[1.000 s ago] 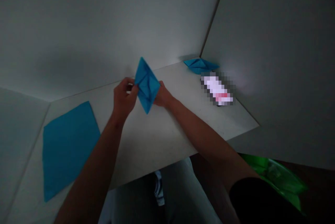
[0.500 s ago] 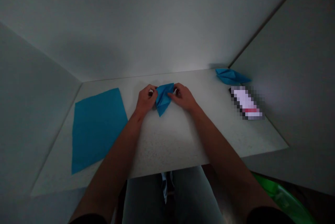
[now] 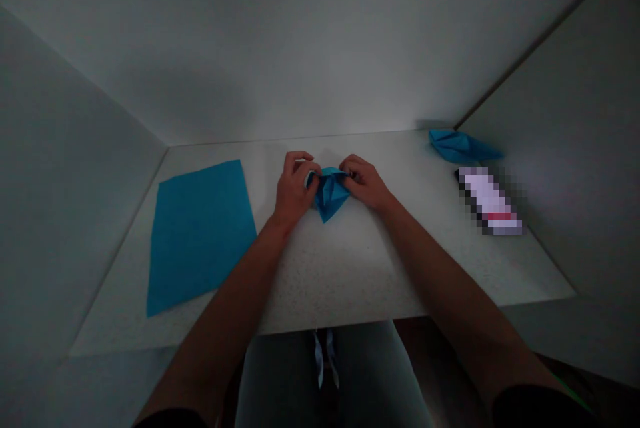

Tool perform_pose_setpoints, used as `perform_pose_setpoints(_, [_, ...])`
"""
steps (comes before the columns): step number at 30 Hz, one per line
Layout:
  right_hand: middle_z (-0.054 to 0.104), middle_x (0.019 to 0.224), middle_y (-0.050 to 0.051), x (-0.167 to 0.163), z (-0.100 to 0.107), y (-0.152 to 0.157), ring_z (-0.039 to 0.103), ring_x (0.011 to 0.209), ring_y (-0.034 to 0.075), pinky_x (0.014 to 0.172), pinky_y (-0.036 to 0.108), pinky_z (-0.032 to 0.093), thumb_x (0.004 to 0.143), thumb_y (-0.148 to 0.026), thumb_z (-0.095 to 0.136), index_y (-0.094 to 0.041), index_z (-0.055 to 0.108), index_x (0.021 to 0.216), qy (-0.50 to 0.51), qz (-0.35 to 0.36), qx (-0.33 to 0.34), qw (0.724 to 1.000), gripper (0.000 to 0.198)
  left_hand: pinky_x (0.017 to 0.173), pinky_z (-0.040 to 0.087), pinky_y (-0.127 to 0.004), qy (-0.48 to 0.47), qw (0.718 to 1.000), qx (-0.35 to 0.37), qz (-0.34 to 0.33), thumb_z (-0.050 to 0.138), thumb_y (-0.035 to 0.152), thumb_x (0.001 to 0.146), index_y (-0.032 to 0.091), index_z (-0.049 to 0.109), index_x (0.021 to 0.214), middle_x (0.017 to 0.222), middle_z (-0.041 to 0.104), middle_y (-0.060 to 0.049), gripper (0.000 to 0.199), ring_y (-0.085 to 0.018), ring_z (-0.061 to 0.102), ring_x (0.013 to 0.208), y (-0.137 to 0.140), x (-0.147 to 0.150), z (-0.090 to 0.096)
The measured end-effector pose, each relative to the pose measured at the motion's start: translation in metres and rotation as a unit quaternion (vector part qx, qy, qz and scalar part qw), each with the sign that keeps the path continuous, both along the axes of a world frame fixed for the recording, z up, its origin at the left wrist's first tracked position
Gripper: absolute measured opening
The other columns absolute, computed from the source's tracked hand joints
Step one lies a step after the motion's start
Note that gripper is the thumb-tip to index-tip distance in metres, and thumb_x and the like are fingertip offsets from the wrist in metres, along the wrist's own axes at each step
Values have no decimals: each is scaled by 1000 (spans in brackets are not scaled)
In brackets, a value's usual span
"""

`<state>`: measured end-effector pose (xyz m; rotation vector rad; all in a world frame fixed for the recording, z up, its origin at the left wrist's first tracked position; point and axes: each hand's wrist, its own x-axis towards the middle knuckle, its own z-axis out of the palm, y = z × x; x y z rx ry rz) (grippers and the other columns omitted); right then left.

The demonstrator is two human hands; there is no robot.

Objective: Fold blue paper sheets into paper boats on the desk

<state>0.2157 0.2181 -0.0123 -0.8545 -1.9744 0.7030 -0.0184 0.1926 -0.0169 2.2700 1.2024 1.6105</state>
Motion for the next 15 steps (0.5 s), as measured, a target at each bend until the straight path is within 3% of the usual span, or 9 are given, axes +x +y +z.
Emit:
perform_pose_setpoints(5, [73, 113, 9, -1, -2, 1, 68, 97, 24, 81, 37, 52, 90, -31, 65, -25, 47, 74, 14, 19, -12, 1000, 25, 91, 61, -35, 9, 1000, 7, 13, 68, 19, 105, 25, 71, 98, 120, 63, -6, 10, -19, 68, 100, 0, -1, 4])
perform_pose_setpoints(10, [73, 103, 6, -6, 0, -4, 67, 92, 22, 81, 37, 50, 91, -31, 67, -26, 45, 75, -2, 41, 1, 999, 27, 101, 63, -41, -4, 999, -47, -17, 77, 35, 101, 25, 76, 116, 123, 69, -7, 18, -22, 71, 108, -2, 3, 5])
perform_pose_setpoints(15, [72, 101, 7, -10, 5, -9, 67, 96, 25, 84, 39, 51, 91, -36, 67, -27, 47, 77, -30, 43, -2, 999, 25, 97, 63, -41, -47, 991, -119, -35, 79, 42, 100, 25, 77, 98, 106, 74, -6, 17, -22, 73, 99, 2, 4, 3])
